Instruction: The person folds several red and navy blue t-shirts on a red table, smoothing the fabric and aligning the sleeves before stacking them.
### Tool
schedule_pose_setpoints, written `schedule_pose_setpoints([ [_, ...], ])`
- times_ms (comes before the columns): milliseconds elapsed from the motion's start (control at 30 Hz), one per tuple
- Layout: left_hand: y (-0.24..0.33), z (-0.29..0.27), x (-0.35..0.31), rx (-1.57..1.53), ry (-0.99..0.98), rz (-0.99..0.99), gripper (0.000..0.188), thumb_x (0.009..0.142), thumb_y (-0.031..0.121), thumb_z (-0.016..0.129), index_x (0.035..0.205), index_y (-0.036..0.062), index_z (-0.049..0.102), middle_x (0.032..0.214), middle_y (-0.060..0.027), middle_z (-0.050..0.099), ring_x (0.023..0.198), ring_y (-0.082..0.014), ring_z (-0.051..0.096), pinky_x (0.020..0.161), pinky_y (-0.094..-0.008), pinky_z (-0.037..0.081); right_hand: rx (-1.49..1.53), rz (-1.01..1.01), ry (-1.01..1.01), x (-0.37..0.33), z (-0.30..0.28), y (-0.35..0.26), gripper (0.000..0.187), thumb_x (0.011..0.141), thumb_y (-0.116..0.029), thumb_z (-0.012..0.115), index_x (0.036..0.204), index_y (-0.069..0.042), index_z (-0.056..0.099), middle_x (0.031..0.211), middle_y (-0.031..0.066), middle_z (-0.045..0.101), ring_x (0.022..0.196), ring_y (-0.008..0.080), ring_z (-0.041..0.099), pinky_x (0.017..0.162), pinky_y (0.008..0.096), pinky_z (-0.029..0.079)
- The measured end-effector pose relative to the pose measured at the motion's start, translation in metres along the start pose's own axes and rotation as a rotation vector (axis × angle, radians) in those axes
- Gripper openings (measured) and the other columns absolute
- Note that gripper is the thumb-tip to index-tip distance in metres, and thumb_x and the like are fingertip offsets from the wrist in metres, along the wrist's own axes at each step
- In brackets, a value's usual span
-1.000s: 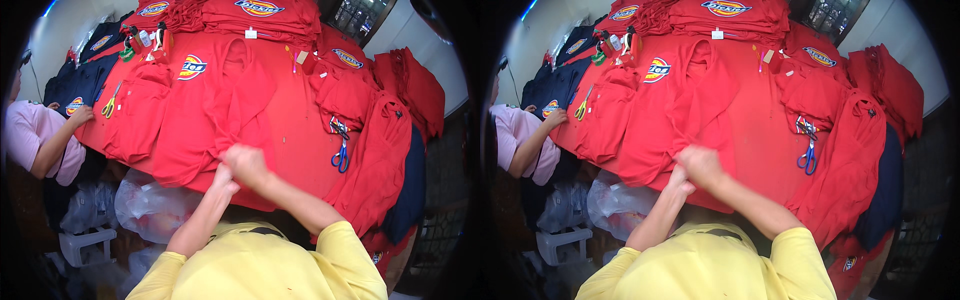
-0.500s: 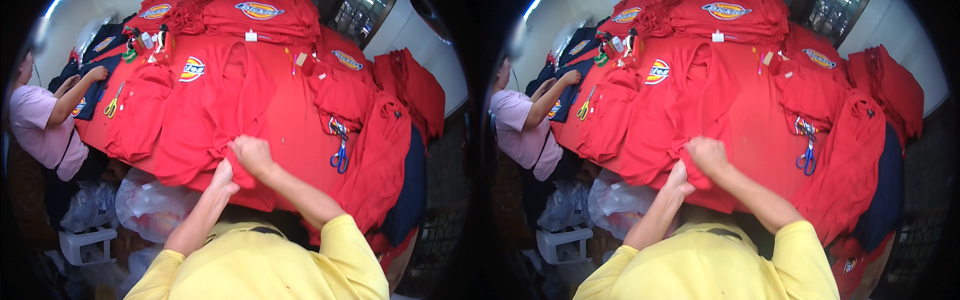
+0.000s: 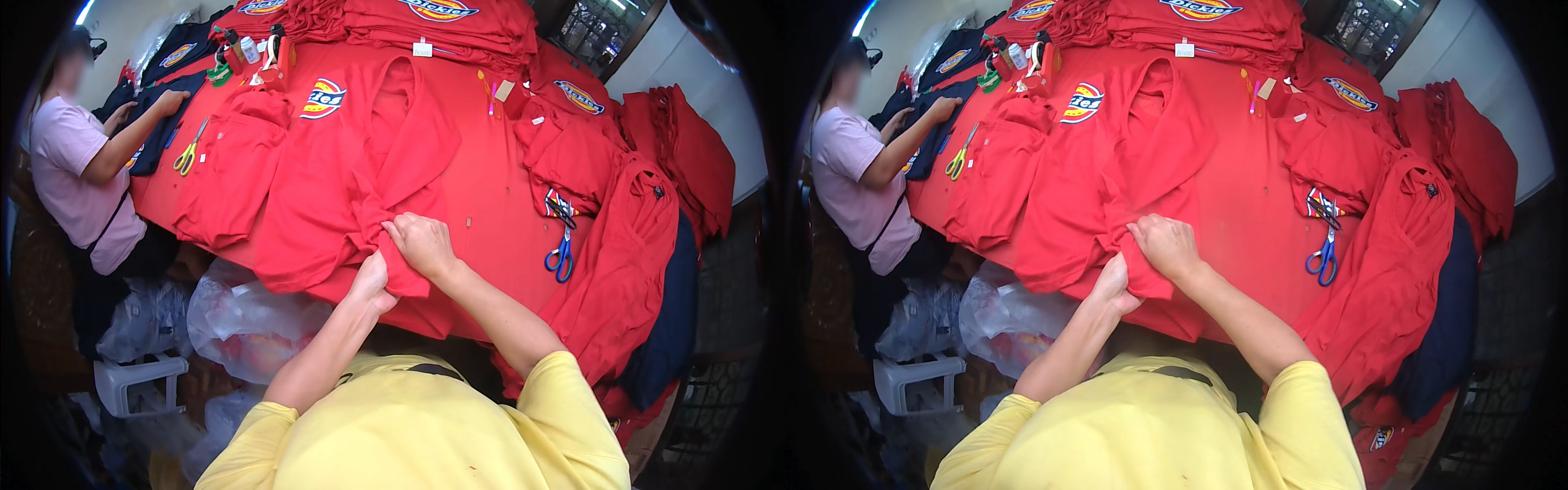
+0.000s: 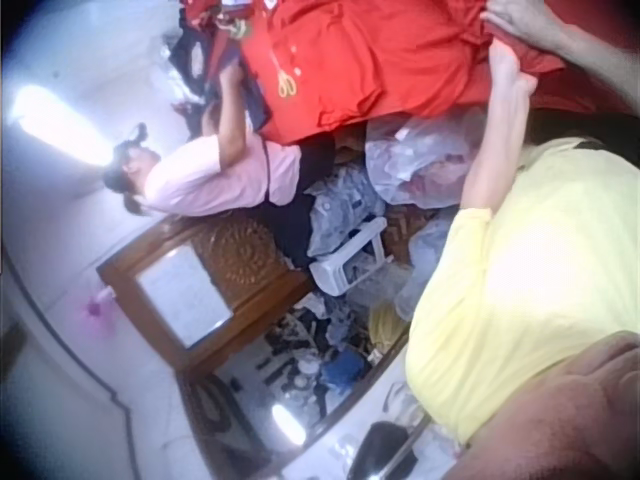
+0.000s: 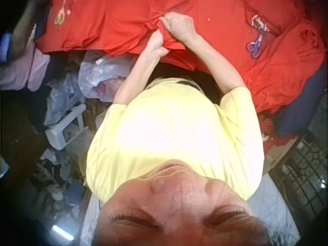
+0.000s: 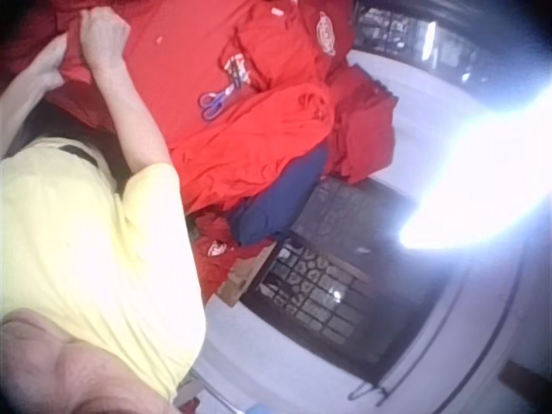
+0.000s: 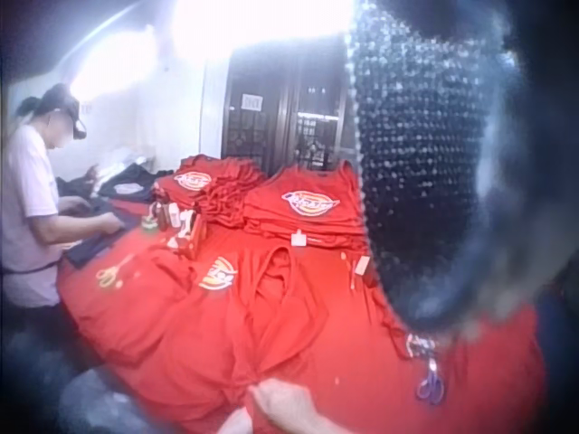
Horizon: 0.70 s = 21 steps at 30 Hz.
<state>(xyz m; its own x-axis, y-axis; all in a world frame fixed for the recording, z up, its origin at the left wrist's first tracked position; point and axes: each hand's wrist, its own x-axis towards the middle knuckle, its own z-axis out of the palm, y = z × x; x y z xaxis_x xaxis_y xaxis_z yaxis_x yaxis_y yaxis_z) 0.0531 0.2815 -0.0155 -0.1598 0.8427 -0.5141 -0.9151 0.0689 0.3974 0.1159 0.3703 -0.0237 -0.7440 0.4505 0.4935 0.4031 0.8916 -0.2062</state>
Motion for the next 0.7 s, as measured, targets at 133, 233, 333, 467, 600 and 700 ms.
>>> schedule_pose_setpoints([
  [133,0.005,-0.015,0.003,-0.108,-0.036,-0.013,0.024,0.098,0.029,0.054,0.102,0.0069,0.061,0.104,-0.0035,0.066,0.093,-0.0137,0.064,0.082,-0.0305,0.054,0.335,-0.333,0.094,-0.003,-0.030,-0.049,0.023,0.081,-0.024,0.068,0.066,-0.012,0.056,0.062,0.0053,0.053,0.056,0.0222,0.059,0.047,0.0362,0.047],
  [233,0.000,-0.005,0.003,-0.094,-0.047,-0.037,0.024,0.098,0.030,0.053,0.099,0.0066,0.060,0.103,-0.0032,0.065,0.091,-0.0127,0.064,0.081,-0.0296,0.053,0.092,-0.188,0.053,0.007,-0.012,-0.006,0.019,0.080,-0.021,0.066,0.067,-0.013,0.055,0.062,0.0043,0.051,0.055,0.0206,0.057,0.047,0.0354,0.047],
  [333,-0.002,-0.007,0.002,-0.155,-0.104,-0.015,0.025,0.098,0.030,0.053,0.096,0.0063,0.060,0.101,-0.0029,0.065,0.089,-0.0117,0.063,0.079,-0.0286,0.053,0.109,-0.165,0.041,0.005,-0.019,-0.017,0.010,0.076,-0.019,0.064,0.070,-0.015,0.057,0.065,0.0043,0.054,0.056,0.0211,0.058,0.047,0.0347,0.048],
  [467,0.001,-0.010,0.001,-0.353,-0.323,0.280,0.029,0.100,0.031,0.048,0.100,0.0040,0.060,0.104,-0.0041,0.065,0.091,-0.0127,0.063,0.082,-0.0290,0.052,0.358,-0.251,0.079,-0.005,-0.014,-0.022,0.014,0.082,-0.015,0.062,0.071,-0.010,0.056,0.066,0.0102,0.055,0.059,0.0260,0.058,0.053,0.0376,0.046],
  [600,0.027,-0.006,-0.010,0.070,0.008,0.267,0.049,0.103,0.038,0.037,0.130,-0.0005,0.049,0.129,-0.0131,0.057,0.116,-0.0239,0.058,0.100,-0.0403,0.047,0.874,0.515,0.056,0.005,-0.021,0.007,0.038,0.099,-0.025,0.053,0.067,-0.005,0.052,0.059,0.0069,0.049,0.054,0.0193,0.050,0.050,0.0366,0.037],
  [700,0.043,-0.017,-0.016,-0.098,-0.227,0.232,0.058,0.102,0.046,0.034,0.132,-0.0026,0.046,0.135,-0.0160,0.053,0.123,-0.0279,0.052,0.106,-0.0432,0.041,1.154,0.633,-0.021,-0.006,-0.026,0.004,0.042,0.101,-0.031,0.050,0.068,-0.004,0.051,0.058,0.0002,0.046,0.056,0.0109,0.048,0.050,0.0338,0.035],
])
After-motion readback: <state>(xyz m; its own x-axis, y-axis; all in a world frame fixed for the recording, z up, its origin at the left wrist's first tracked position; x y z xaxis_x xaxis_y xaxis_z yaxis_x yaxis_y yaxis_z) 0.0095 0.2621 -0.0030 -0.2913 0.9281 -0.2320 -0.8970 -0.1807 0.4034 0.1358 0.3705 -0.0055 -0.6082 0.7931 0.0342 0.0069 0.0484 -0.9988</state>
